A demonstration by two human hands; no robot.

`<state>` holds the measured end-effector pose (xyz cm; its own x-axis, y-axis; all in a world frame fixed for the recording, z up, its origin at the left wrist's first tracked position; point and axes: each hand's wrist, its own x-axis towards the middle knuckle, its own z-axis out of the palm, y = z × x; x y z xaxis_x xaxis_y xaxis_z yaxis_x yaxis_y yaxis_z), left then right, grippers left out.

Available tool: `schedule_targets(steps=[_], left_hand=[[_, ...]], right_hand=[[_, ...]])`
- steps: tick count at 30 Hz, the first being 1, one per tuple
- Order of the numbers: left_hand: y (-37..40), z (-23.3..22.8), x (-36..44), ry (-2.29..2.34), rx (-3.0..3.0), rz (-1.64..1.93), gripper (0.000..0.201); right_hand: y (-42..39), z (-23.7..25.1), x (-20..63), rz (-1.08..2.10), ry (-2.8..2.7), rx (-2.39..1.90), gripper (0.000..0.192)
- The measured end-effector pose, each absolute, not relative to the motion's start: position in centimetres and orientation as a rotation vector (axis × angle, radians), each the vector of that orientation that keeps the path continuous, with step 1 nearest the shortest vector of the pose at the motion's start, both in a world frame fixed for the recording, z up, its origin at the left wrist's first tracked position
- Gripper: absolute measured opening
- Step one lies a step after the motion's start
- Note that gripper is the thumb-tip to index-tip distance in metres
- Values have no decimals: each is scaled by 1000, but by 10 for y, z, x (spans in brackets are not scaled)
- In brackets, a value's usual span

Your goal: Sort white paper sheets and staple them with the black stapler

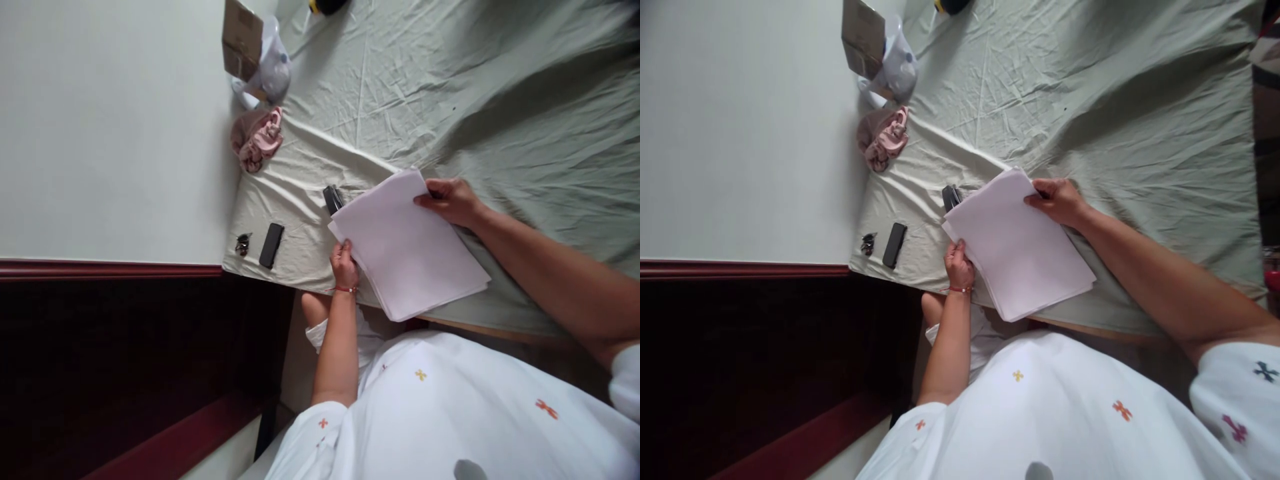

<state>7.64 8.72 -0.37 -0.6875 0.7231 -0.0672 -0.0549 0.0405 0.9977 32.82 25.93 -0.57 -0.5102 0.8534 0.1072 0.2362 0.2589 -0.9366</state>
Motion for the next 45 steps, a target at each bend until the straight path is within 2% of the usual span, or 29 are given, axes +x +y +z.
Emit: schedule_targets(steps=[4, 8, 17, 26, 31, 36, 45], left_hand=[[88, -7, 74, 1719, 668, 1748, 34], [90, -5, 76, 1699, 568, 1770, 37], [88, 4, 77, 1716, 598, 1716, 34], [86, -2, 74, 1616, 605, 1747, 44], [86, -2, 73, 1626, 643, 1717, 41], [87, -4, 74, 1604, 716, 1733, 36], [86, -2, 72, 1694, 735, 1706, 33]], right_hand=[[259, -1, 326, 1301, -1746, -954, 25], [259, 0, 326, 1373, -1694, -974, 30], [259, 10, 329, 1255, -1873, -1032, 27], [260, 6, 329, 1219, -1909, -1023, 36], [260, 6, 328, 1199, -1915, -1018, 38], [260, 1, 325, 1172, -1825, -1030, 20], [261, -2, 326, 1200, -1812, -995, 19]])
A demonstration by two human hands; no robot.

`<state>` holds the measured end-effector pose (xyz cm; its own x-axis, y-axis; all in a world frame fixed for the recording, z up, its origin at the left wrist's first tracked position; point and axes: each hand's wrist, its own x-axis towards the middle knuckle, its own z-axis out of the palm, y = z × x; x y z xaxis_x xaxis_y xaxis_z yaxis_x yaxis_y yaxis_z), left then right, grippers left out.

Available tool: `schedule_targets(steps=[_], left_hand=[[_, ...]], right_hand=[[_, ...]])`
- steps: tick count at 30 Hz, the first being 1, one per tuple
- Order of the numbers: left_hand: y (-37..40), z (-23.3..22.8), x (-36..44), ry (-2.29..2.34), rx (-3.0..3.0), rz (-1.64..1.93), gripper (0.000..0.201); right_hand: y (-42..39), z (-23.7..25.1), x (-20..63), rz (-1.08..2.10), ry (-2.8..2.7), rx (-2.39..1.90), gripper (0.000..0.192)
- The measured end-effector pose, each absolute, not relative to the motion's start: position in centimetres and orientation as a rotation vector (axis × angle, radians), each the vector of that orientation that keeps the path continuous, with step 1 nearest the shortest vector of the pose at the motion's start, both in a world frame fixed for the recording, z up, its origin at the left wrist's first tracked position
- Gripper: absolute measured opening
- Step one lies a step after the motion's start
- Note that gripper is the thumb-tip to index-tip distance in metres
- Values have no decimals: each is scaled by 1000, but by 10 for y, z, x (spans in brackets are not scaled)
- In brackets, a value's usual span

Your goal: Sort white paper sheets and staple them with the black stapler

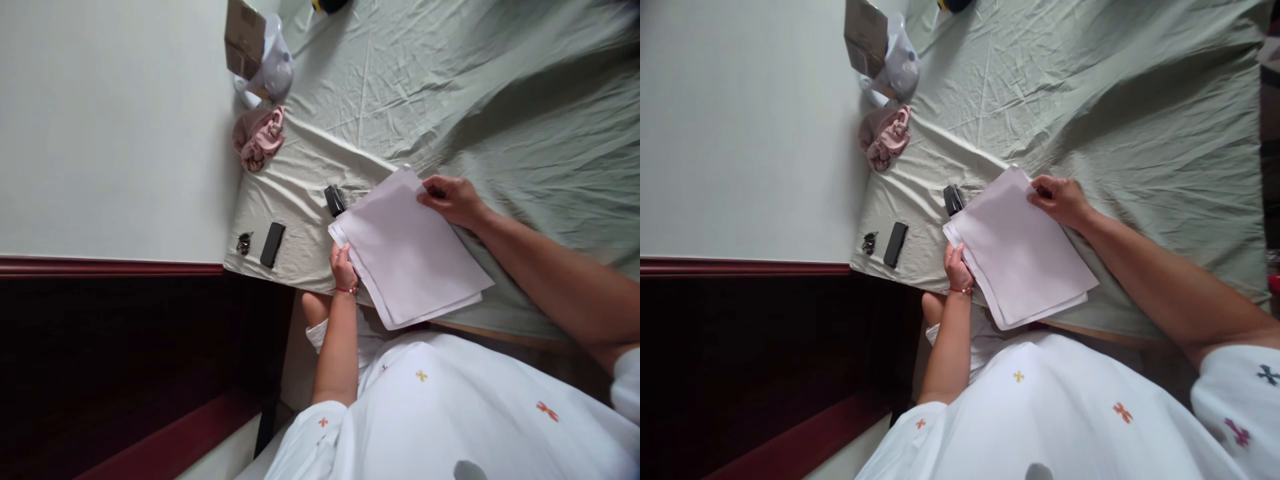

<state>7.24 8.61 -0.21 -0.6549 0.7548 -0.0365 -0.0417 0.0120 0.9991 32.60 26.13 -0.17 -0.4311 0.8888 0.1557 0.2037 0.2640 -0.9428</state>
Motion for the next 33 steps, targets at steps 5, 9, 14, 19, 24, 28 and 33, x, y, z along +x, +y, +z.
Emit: schedule_targets(steps=[5, 9, 14, 19, 24, 28, 33], left_hand=[[85, -4, 70, 1782, 786, 1680, 35], [85, -8, 69, 1866, 812, 1667, 38], [85, -9, 70, 1879, 861, 1652, 44], [84, -5, 73, 1938, 899, 1645, 44], [84, -4, 75, 1921, 882, 1664, 46], [83, -9, 73, 1903, 837, 1696, 49], [84, -13, 70, 1879, 890, 1703, 54]], right_hand=[[259, 1, 327, 1178, -1837, -1007, 21], [257, 3, 326, 1122, -1840, -1031, 26], [256, 2, 326, 1113, -1857, -1018, 28], [257, -1, 327, 1152, -1902, -974, 34], [257, -1, 327, 1230, -1944, -928, 42], [256, 3, 327, 1269, -1951, -937, 44], [255, 5, 326, 1315, -1955, -953, 48]])
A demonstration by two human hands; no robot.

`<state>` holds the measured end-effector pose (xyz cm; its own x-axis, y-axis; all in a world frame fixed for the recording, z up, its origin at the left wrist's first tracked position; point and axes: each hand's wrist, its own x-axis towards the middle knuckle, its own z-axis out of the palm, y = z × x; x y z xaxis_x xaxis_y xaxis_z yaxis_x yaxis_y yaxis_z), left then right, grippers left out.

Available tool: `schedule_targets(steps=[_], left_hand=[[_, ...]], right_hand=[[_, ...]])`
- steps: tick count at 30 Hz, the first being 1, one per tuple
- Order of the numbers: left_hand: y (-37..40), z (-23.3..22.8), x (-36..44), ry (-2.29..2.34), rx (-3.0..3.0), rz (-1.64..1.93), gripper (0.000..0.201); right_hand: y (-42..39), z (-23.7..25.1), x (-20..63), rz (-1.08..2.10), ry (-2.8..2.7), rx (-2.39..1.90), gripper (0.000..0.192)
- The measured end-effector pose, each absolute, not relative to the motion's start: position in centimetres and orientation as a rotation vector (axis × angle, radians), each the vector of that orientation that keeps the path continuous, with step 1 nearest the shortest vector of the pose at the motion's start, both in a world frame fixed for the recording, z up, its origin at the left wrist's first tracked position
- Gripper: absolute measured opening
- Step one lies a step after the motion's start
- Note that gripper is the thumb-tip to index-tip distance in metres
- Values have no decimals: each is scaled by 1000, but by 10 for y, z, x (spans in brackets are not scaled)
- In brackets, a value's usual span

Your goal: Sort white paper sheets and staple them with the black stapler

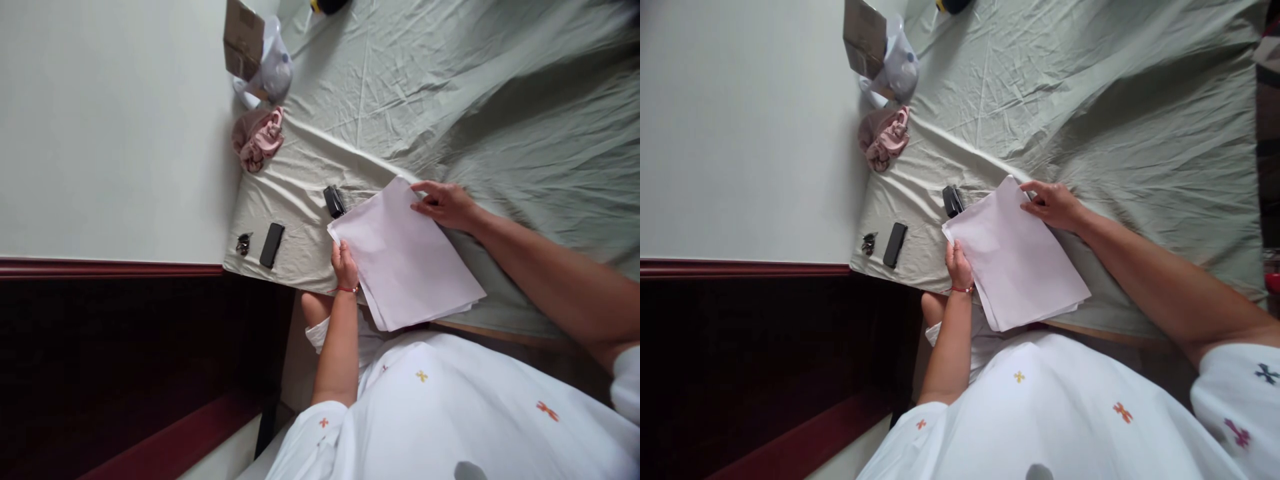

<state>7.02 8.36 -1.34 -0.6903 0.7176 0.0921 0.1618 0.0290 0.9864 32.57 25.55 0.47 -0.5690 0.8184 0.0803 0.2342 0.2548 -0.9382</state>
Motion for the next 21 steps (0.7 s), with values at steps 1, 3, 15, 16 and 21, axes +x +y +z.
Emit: schedule_targets(steps=[1, 3, 15, 16, 21], left_hand=[[84, -14, 70, 1860, 905, 1702, 55], [84, -14, 71, 1826, 929, 1689, 56], [90, 2, 72, 1755, 566, 1869, 55], [90, 4, 67, 1751, 515, 1911, 55], [93, 16, 32, 1720, 557, 1958, 55]], right_hand=[[255, 5, 326, 1318, -1952, -959, 48], [255, 5, 326, 1312, -1955, -969, 47], [257, -5, 320, 1308, -1777, -814, 54], [257, -5, 320, 1333, -1760, -803, 56], [257, -2, 325, 1486, -1759, -801, 64]])
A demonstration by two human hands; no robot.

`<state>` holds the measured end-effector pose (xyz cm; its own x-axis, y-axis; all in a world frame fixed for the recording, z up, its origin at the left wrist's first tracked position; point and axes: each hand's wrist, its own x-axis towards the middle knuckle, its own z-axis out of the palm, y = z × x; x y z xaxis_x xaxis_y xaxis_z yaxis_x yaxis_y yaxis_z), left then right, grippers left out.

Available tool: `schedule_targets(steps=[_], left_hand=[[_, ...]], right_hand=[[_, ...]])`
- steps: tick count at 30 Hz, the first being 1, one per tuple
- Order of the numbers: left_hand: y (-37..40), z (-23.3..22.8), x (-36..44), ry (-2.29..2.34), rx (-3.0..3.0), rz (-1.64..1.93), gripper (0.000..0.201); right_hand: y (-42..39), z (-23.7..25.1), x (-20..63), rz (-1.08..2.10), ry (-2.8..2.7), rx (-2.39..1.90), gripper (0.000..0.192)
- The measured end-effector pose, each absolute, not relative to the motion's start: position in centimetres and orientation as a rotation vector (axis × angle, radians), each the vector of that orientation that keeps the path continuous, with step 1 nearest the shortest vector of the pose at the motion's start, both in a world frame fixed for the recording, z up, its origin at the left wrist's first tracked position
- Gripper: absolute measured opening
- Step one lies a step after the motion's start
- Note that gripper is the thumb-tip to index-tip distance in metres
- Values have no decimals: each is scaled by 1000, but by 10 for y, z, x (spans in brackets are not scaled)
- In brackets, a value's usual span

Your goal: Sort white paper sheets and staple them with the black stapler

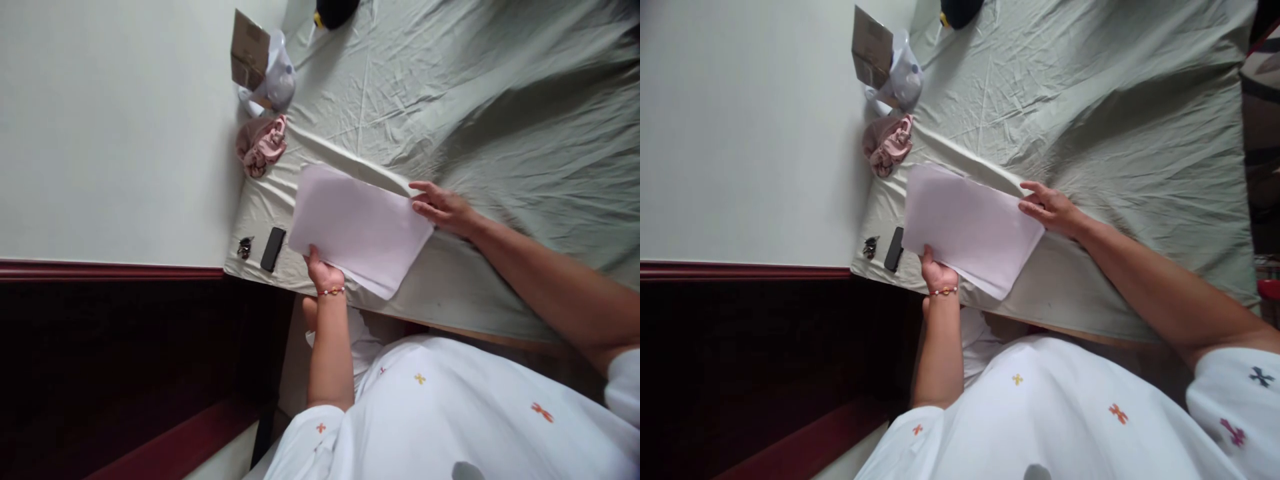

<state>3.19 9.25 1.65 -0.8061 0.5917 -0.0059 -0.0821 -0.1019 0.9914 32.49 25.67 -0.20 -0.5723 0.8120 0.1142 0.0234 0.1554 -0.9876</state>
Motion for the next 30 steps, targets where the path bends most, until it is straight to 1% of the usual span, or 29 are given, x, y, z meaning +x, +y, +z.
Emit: schedule_targets(steps=[5, 9, 12, 16, 17, 18, 20, 21, 23, 27, 30], left_hand=[[101, 25, 15, 1557, 526, 1969, 58], [110, 19, 27, 1481, 498, 2003, 54], [112, 11, 37, 1463, 475, 1986, 49], [100, 9, 37, 1534, 334, 1911, 32], [94, 12, 34, 1535, 320, 1894, 31], [88, 16, 30, 1524, 328, 1887, 34], [77, 27, 22, 1498, 427, 1959, 48], [72, 32, 18, 1508, 499, 1956, 55], [65, 41, 12, 1564, 647, 1882, 61], [60, 45, 7, 1726, 790, 1561, 61], [60, 39, 9, 1774, 738, 1573, 54]], right_hand=[[255, 6, 326, 1751, -1640, -627, 65], [253, 9, 326, 1929, -1614, -477, 52], [253, 4, 327, 1943, -1612, -501, 48], [251, -2, 326, 1854, -1456, -618, 45], [251, -2, 325, 1843, -1398, -627, 44], [251, -1, 324, 1840, -1342, -630, 42], [250, 2, 324, 1849, -1254, -627, 39], [250, 3, 324, 1855, -1228, -624, 38], [251, 5, 325, 1865, -1209, -622, 39], [252, 7, 330, 1873, -1207, -645, 42], [251, 8, 332, 1913, -1290, -652, 45]])
